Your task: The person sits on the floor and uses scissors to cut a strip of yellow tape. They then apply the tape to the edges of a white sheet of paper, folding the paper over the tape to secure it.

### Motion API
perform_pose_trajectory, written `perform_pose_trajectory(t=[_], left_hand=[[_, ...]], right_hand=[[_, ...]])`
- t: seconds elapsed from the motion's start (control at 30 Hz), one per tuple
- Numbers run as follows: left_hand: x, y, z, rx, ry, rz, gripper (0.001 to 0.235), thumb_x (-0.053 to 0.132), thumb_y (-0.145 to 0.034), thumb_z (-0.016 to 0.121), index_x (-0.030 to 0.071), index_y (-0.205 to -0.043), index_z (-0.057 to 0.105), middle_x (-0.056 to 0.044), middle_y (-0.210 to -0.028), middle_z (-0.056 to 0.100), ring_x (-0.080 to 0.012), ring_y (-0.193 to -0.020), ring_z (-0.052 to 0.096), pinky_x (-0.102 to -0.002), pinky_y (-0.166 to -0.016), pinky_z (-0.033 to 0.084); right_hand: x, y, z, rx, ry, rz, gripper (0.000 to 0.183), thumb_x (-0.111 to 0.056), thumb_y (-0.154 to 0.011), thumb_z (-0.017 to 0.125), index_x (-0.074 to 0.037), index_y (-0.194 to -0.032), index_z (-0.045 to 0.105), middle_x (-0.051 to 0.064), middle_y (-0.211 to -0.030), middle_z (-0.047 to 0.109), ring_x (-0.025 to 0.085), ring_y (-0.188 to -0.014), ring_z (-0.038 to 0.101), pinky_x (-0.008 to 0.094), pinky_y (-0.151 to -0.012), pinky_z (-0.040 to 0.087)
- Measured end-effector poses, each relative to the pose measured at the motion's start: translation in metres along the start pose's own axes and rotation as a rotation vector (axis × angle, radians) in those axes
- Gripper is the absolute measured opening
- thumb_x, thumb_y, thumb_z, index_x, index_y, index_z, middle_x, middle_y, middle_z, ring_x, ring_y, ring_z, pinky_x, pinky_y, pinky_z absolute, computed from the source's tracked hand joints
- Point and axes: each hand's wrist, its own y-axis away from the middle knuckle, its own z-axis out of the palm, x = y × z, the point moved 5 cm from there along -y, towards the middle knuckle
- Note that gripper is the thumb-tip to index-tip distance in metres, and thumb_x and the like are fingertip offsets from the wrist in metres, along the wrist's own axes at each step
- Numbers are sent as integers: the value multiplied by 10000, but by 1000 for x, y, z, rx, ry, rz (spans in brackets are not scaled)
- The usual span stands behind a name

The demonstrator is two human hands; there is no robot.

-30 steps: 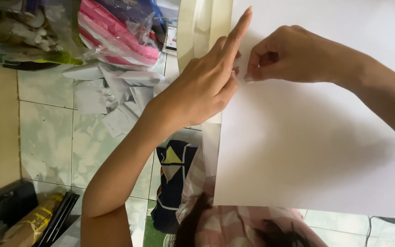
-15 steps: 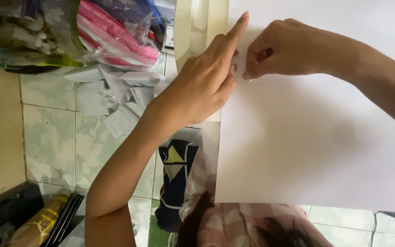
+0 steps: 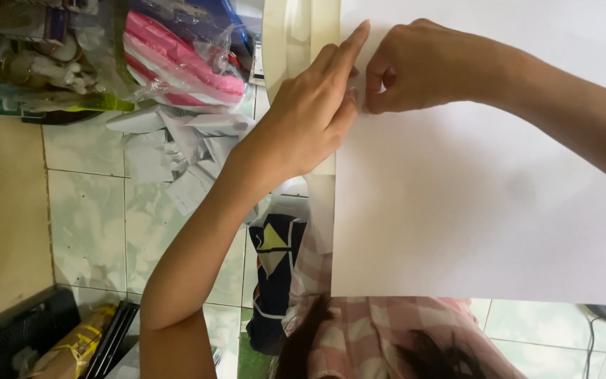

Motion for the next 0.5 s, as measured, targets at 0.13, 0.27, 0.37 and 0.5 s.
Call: perform_pose_trajectory(t=[0.13, 0.27, 0.37, 0.5], left_hand=[[1, 1, 1, 18, -22, -3, 619, -21, -834, 490, -4, -1390, 218, -158, -1061, 558, -249, -756, 617, -371, -674, 507], [2, 2, 1, 30, -31, 8, 608, -6, -835, 496, -9, -1382, 232, -170, -1066, 547, -265, -742, 609, -382, -666, 495], [4, 1, 1, 32, -40, 10, 587, -12, -833, 493, -38, -1368, 253, -170, -1039, 544, -249, -708, 614, -372, -642, 502], [3, 2, 3, 48, -55, 14, 588, -14, -820, 501, -41, -1358, 265, -178, -1065, 546, -250, -698, 619, -368, -642, 506]], right_hand=[[1, -1, 2, 27, 22, -6, 183, -306, -743, 691, -160, -837, 751, 42, -815, 699, 235, -740, 658, 377, -670, 529], [-3, 1, -2, 19, 7, 19, 184, -290, -739, 690, -152, -844, 753, 43, -822, 706, 231, -706, 651, 363, -652, 525], [-2, 0, -1, 21, 14, -24, 167, -276, -741, 671, -153, -817, 755, 36, -793, 707, 215, -690, 649, 344, -643, 520], [-2, 0, -1, 5, 21, -13, 185, -302, -754, 670, -151, -821, 753, 37, -775, 702, 217, -654, 638, 337, -628, 514]])
